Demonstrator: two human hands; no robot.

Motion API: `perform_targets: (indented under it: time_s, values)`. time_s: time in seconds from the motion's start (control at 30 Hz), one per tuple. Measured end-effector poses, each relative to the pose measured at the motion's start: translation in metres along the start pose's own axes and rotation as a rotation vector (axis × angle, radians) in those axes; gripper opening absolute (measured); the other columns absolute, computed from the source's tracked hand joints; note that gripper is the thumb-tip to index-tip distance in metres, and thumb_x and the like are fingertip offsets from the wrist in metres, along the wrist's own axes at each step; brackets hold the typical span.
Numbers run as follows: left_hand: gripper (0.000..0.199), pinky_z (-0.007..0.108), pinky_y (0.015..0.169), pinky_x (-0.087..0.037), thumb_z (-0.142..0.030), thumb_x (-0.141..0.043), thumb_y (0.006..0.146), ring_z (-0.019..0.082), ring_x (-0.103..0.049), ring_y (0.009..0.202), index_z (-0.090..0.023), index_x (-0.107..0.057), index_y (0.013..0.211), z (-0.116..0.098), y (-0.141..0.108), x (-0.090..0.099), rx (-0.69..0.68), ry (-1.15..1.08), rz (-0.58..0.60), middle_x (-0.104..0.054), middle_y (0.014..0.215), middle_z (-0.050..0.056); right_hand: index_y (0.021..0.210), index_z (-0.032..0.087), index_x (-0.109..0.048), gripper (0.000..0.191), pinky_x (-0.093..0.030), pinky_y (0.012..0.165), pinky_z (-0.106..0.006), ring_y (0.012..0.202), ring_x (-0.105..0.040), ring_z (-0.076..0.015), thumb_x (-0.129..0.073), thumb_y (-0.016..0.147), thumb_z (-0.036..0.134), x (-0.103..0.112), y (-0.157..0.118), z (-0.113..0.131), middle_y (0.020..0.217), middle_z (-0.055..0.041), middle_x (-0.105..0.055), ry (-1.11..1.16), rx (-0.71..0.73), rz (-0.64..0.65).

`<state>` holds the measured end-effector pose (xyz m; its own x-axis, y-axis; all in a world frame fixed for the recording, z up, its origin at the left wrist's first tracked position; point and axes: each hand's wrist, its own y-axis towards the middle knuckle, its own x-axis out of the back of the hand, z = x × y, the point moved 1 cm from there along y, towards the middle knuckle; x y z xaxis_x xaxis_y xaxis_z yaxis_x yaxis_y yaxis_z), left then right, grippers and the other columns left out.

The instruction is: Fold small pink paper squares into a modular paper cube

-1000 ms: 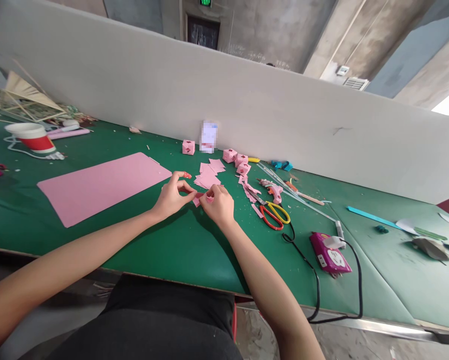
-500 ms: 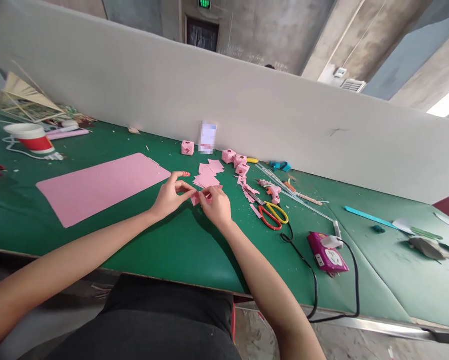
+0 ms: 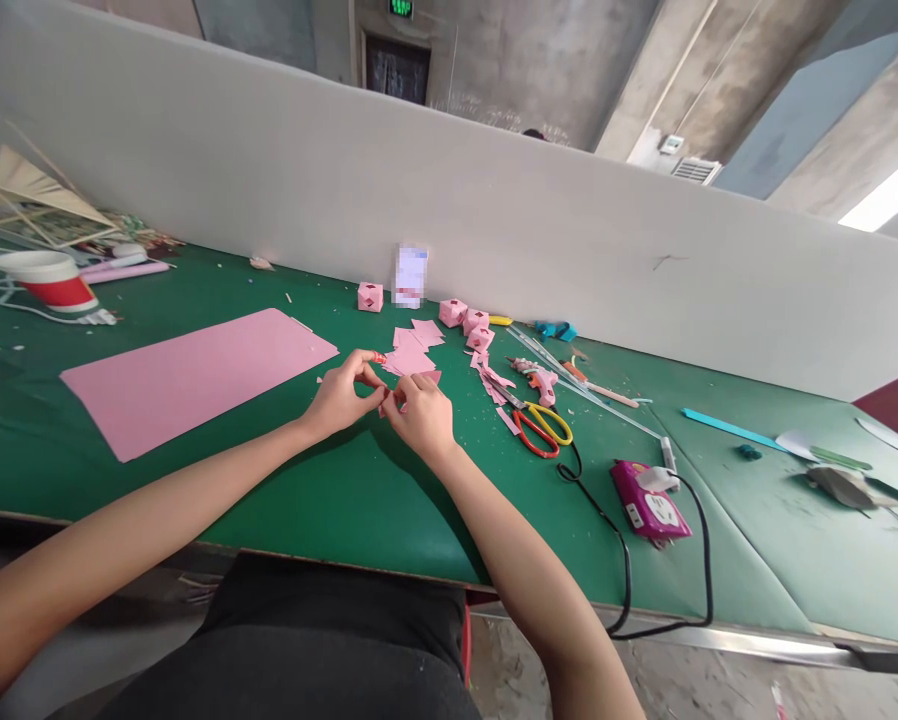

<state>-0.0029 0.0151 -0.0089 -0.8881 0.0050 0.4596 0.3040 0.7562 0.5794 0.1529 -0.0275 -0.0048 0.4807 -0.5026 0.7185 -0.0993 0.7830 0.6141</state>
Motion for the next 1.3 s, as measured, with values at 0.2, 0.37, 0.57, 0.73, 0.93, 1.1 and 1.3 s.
perform_targets:
  time_s: [0.2, 0.37, 0.57, 0.73, 0.93, 1.1, 1.3]
  values:
    - [0.034, 0.032, 0.078, -0.056, -0.011, -0.062, 0.075, 0.018, -0.070, 0.079, -0.022, -0.053, 0.106, 0.015, 0.011, 0.008, 0.081, 0.027, -0.129, -0.069, 0.078, -0.003, 0.066, 0.025, -0.041, 0.025, -0.037, 0.060, -0.027, 0.072, -0.054, -0.0174, -0.058, 0.085, 0.023, 0.010, 0.003, -0.006, 0.070, -0.0002, -0.058, -0.036, -0.037, -0.080]
    - [0.031, 0.032, 0.079, -0.057, -0.020, -0.064, 0.079, 0.018, -0.070, 0.085, -0.021, -0.053, 0.108, 0.022, 0.014, 0.020, 0.172, -0.083, -0.183, -0.070, 0.086, 0.001, 0.069, 0.025, -0.042, 0.023, -0.039, 0.063, -0.028, 0.070, -0.055, -0.0173, -0.054, 0.088, 0.022, 0.014, 0.006, -0.015, 0.070, 0.0003, -0.057, 0.024, -0.103, -0.168]
    - [0.050, 0.033, 0.079, -0.059, -0.047, -0.071, 0.084, 0.021, -0.073, 0.095, -0.022, -0.049, 0.121, 0.005, 0.004, 0.003, 0.130, -0.184, 0.086, -0.074, 0.102, 0.005, 0.075, 0.024, -0.050, 0.024, -0.043, 0.066, -0.029, 0.070, -0.058, -0.0169, -0.051, 0.097, 0.033, 0.008, 0.005, -0.013, 0.075, -0.0001, -0.062, 0.202, -0.160, -0.164]
    - [0.040, 0.034, 0.082, -0.058, -0.040, -0.065, 0.090, 0.020, -0.074, 0.088, -0.022, -0.050, 0.123, 0.004, 0.002, 0.003, 0.102, -0.129, 0.064, -0.077, 0.096, 0.004, 0.079, 0.024, -0.055, 0.023, -0.044, 0.066, -0.028, 0.070, -0.059, -0.0164, -0.052, 0.098, 0.036, 0.004, 0.002, -0.010, 0.078, -0.0001, -0.065, 0.212, -0.163, -0.110]
    - [0.035, 0.028, 0.068, -0.054, -0.023, -0.062, 0.088, 0.019, -0.072, 0.079, -0.022, -0.053, 0.122, 0.012, 0.005, 0.009, 0.076, 0.032, -0.056, -0.075, 0.084, 0.000, 0.075, 0.024, -0.056, 0.020, -0.043, 0.067, -0.030, 0.084, -0.061, -0.0212, -0.057, 0.095, 0.027, 0.003, 0.001, -0.010, 0.080, -0.0029, -0.069, 0.004, -0.081, -0.025]
    - [0.041, 0.028, 0.064, -0.050, -0.021, -0.060, 0.091, 0.021, -0.072, 0.079, -0.022, -0.049, 0.131, 0.008, 0.003, 0.011, -0.028, 0.290, 0.025, -0.074, 0.086, 0.000, 0.103, 0.022, -0.065, 0.015, -0.048, 0.081, -0.034, 0.097, -0.062, -0.0244, -0.061, 0.096, 0.034, 0.006, 0.002, -0.010, 0.104, -0.0072, -0.072, -0.025, -0.016, -0.047]
    - [0.044, 0.028, 0.065, -0.051, -0.020, -0.060, 0.092, 0.022, -0.072, 0.093, -0.022, -0.047, 0.134, -0.003, 0.000, 0.011, -0.121, 0.364, 0.068, -0.074, 0.093, 0.002, 0.093, 0.024, -0.070, 0.010, -0.046, 0.087, -0.036, 0.099, -0.062, -0.0251, -0.062, 0.097, 0.028, 0.005, 0.004, -0.009, 0.097, -0.0053, -0.075, -0.016, 0.102, 0.016]
